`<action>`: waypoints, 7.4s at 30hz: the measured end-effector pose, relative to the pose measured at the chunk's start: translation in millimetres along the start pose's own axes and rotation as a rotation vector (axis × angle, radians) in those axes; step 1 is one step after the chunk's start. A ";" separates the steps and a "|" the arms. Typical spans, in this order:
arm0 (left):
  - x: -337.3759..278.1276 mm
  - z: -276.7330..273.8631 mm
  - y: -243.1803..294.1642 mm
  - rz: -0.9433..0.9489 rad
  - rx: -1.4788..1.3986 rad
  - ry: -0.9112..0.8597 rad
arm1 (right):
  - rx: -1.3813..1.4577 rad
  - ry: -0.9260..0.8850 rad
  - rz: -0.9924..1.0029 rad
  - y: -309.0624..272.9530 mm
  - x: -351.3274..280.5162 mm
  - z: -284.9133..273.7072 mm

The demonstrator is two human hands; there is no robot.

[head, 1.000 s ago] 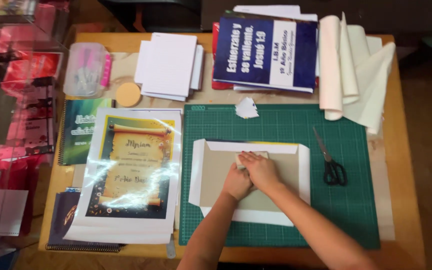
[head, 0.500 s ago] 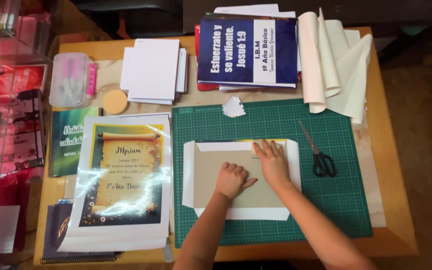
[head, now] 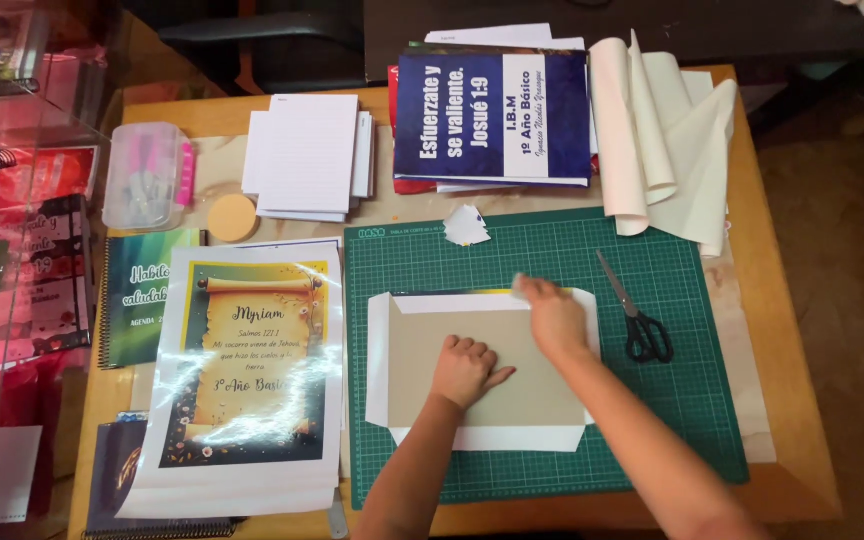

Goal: The person applies adhesive to the edges of a book cover using a small sponge and smooths the paper down. They then flip the book over to repeat the process on the other side. Finally, the person places the finished book aside and begins folding a separate sheet of white paper.

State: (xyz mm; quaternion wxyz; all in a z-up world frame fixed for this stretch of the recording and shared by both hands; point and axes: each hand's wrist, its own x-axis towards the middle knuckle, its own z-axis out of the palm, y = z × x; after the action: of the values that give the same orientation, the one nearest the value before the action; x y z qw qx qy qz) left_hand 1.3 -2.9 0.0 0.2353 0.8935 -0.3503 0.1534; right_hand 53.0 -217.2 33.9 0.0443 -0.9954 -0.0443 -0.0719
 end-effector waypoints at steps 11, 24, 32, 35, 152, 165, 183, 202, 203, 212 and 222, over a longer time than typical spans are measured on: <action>-7.7 17.2 -4.2 0.027 0.013 -0.062 | -0.002 0.007 -0.090 -123.3 17.9 11.6; 3.2 4.9 -6.5 -0.001 -0.002 -0.035 | 0.139 0.007 -0.157 -9.2 35.6 -48.2; -0.6 8.8 -3.8 0.003 -0.002 0.009 | -0.005 0.023 -0.389 6.0 -26.5 -23.4; -2.0 9.8 -2.5 0.001 0.007 0.010 | 0.024 0.017 -0.356 2.7 -31.1 -27.7; -2.0 -85.5 -183.6 -0.659 -0.422 0.030 | 0.658 -0.101 0.262 117.1 5.4 -6.0; -2.4 -109.9 -174.3 -0.379 -0.477 0.035 | 0.739 0.143 0.021 146.5 -18.5 23.1; 27.5 -139.9 -155.2 -0.608 -0.302 -0.042 | 0.619 -0.065 0.179 124.3 -0.5 -27.6; 15.3 -136.6 -143.5 0.220 0.374 -0.145 | -0.097 0.216 -0.559 112.9 7.0 -28.2; 30.9 -130.6 -124.3 0.090 0.282 -0.200 | -0.045 0.202 -0.513 99.8 19.3 -33.1; 91.2 -77.2 -19.6 -0.306 0.088 -0.348 | -0.064 -0.307 -0.182 76.9 128.6 6.9; 55.2 -54.9 12.0 -0.229 0.099 -0.136 | 0.223 -0.657 -0.424 27.0 121.4 -57.6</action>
State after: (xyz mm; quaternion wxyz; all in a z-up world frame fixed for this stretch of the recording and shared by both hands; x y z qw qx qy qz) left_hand 26.0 -12.1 74.2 0.1828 0.9465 -0.2530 0.0816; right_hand 167.2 -239.6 106.3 0.1195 -0.9235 -0.2677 0.2475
